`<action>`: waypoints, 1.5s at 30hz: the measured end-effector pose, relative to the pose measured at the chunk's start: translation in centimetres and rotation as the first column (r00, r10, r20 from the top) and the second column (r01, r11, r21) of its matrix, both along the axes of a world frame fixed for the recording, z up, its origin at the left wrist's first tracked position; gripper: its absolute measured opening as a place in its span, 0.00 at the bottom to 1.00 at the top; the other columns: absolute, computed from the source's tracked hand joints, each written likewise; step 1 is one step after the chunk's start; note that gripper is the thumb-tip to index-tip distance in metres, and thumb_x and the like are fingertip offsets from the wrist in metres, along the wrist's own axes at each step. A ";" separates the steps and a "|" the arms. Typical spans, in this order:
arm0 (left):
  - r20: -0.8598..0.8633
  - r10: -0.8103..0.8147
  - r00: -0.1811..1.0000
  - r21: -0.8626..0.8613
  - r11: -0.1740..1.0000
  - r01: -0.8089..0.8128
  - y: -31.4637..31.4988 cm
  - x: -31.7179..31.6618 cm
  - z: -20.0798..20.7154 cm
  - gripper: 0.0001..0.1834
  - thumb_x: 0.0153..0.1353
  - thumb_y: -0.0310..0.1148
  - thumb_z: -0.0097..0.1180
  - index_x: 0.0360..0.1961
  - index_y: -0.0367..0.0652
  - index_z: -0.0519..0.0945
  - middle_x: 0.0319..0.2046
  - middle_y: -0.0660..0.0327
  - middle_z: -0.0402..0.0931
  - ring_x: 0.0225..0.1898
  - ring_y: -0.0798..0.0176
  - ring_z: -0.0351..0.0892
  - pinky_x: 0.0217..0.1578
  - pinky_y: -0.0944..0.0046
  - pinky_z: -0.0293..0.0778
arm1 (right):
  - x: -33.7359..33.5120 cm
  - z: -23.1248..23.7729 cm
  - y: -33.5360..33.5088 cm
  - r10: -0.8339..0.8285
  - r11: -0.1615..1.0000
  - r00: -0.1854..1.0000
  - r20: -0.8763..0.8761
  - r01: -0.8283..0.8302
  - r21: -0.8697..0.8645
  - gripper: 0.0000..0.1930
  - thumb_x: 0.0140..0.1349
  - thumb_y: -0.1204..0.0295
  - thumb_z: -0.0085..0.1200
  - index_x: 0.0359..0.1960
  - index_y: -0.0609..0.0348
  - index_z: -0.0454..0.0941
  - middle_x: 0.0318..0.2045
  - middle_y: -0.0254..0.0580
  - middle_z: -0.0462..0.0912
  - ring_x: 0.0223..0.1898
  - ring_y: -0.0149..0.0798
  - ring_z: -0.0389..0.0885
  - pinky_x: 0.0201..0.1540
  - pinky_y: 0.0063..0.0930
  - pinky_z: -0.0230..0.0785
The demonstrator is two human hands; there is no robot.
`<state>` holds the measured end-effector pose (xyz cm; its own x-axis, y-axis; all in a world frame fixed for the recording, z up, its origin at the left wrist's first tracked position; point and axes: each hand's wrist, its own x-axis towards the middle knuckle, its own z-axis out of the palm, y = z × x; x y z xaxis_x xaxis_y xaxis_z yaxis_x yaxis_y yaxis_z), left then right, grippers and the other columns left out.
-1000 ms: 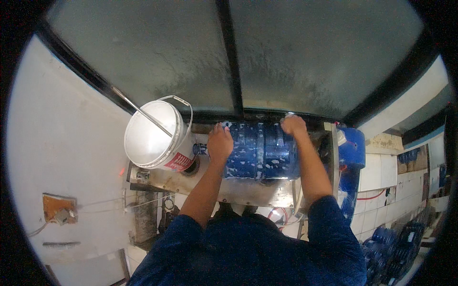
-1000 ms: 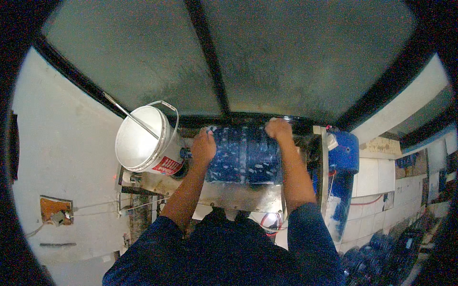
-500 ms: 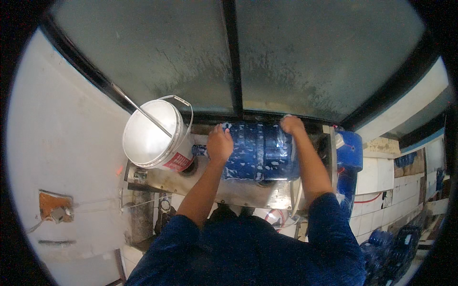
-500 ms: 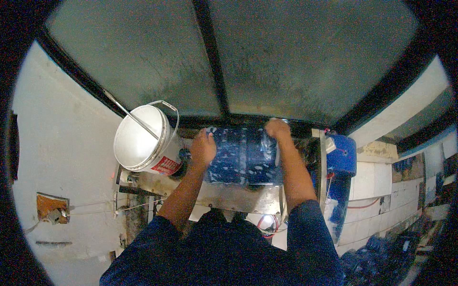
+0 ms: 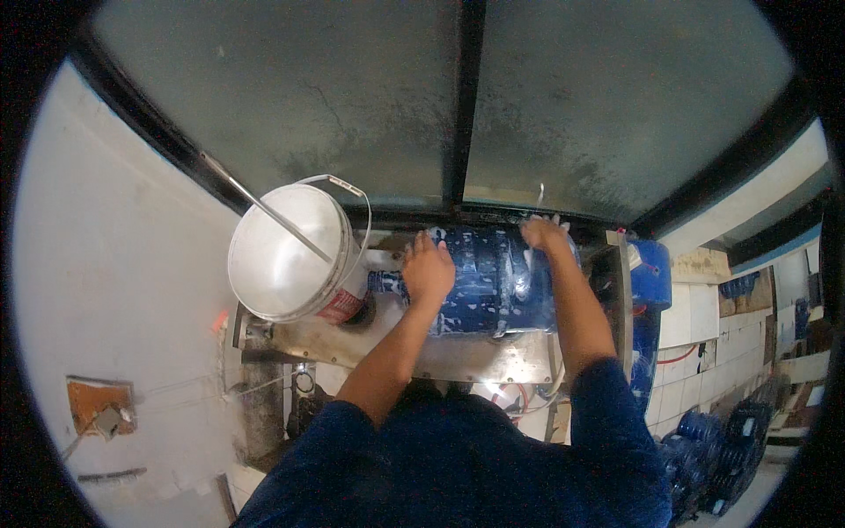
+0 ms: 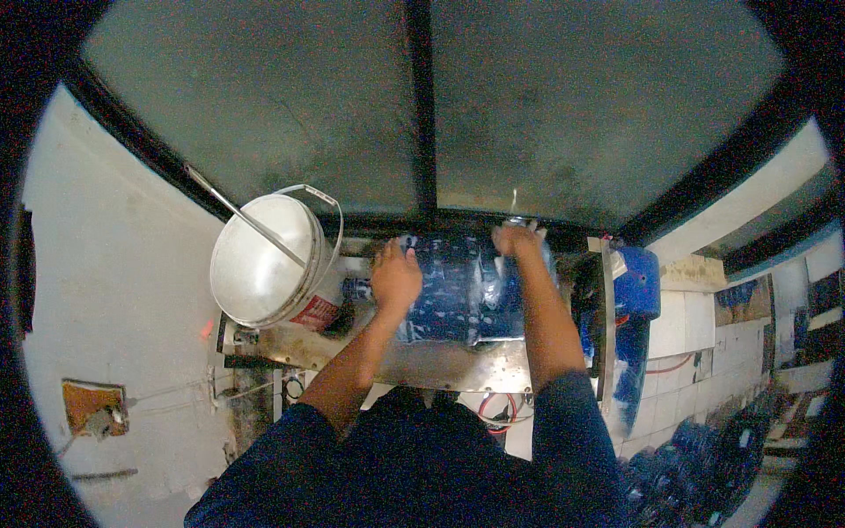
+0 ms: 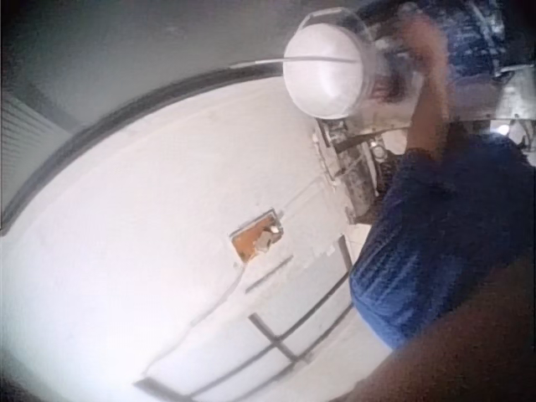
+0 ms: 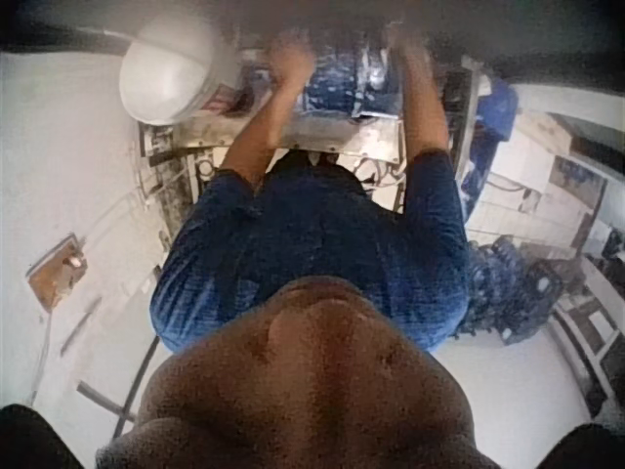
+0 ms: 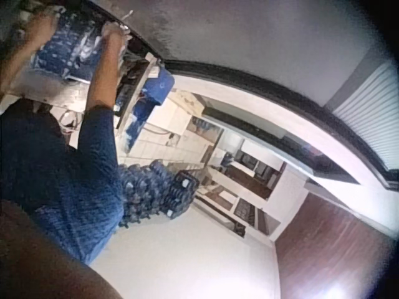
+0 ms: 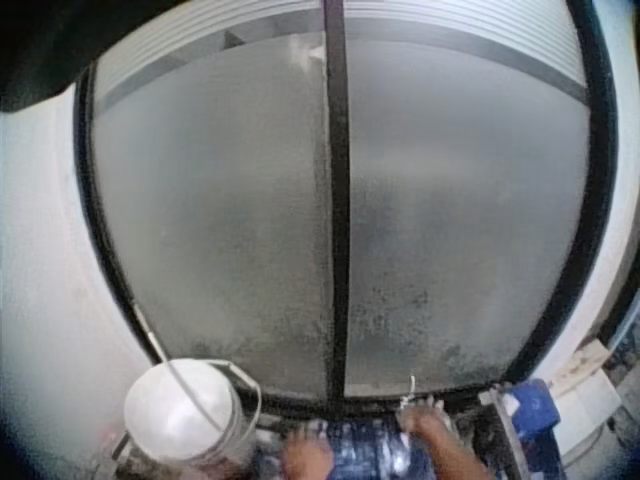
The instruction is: The person scrubs a large blue water dispenser bottle with a soapy sponge, rinses it with a hose, and places it on a rack with other bottles. The person repeats this process for a second bottle.
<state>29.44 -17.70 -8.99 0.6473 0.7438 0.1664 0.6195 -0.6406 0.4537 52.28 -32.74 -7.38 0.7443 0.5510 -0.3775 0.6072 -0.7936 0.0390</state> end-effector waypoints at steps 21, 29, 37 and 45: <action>0.011 -0.049 0.999 -0.159 0.986 0.050 1.8 0.4 1.0 0.29 0.72 0.46 0.44 0.66 0.38 0.70 0.65 0.48 0.71 0.67 0.38 0.66 0.68 0.42 0.59 | -7.3 3.0 7.4 -0.121 0.956 0.987 -0.107 0.145 0.257 0.33 0.76 0.51 0.25 0.52 0.66 0.80 0.56 0.61 0.80 0.55 0.62 0.80 0.62 0.51 0.70; 0.065 -0.028 0.998 -0.200 0.979 0.041 1.9 0.4 1.3 0.29 0.75 0.46 0.37 0.66 0.37 0.71 0.65 0.48 0.71 0.67 0.36 0.65 0.69 0.46 0.58 | -16.7 1.5 2.1 -0.067 0.845 0.941 0.332 -0.123 0.521 0.22 0.73 0.62 0.45 0.63 0.57 0.75 0.70 0.62 0.64 0.71 0.62 0.60 0.71 0.53 0.55; 0.202 -0.031 0.979 -0.274 0.958 0.087 2.6 0.6 -0.4 0.31 0.77 0.49 0.30 0.59 0.36 0.77 0.61 0.45 0.75 0.65 0.38 0.69 0.67 0.46 0.61 | -8.3 3.1 13.1 -0.098 0.962 0.892 -0.441 0.199 0.188 0.32 0.74 0.51 0.33 0.63 0.67 0.73 0.66 0.66 0.69 0.71 0.66 0.60 0.72 0.50 0.56; 0.270 0.060 0.961 -0.378 0.924 0.049 2.9 -0.2 -0.3 0.34 0.78 0.47 0.23 0.57 0.36 0.80 0.59 0.46 0.77 0.66 0.44 0.70 0.67 0.50 0.62 | -16.3 2.0 6.9 0.146 0.790 0.976 0.160 -0.212 0.575 0.23 0.68 0.63 0.46 0.61 0.62 0.74 0.61 0.69 0.72 0.67 0.64 0.67 0.69 0.57 0.58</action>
<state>29.27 -14.79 -9.31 0.6131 0.7889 0.0409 0.4403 -0.3842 0.8115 35.97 -25.89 -5.42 0.6257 0.7687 0.1329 0.7597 -0.5618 -0.3273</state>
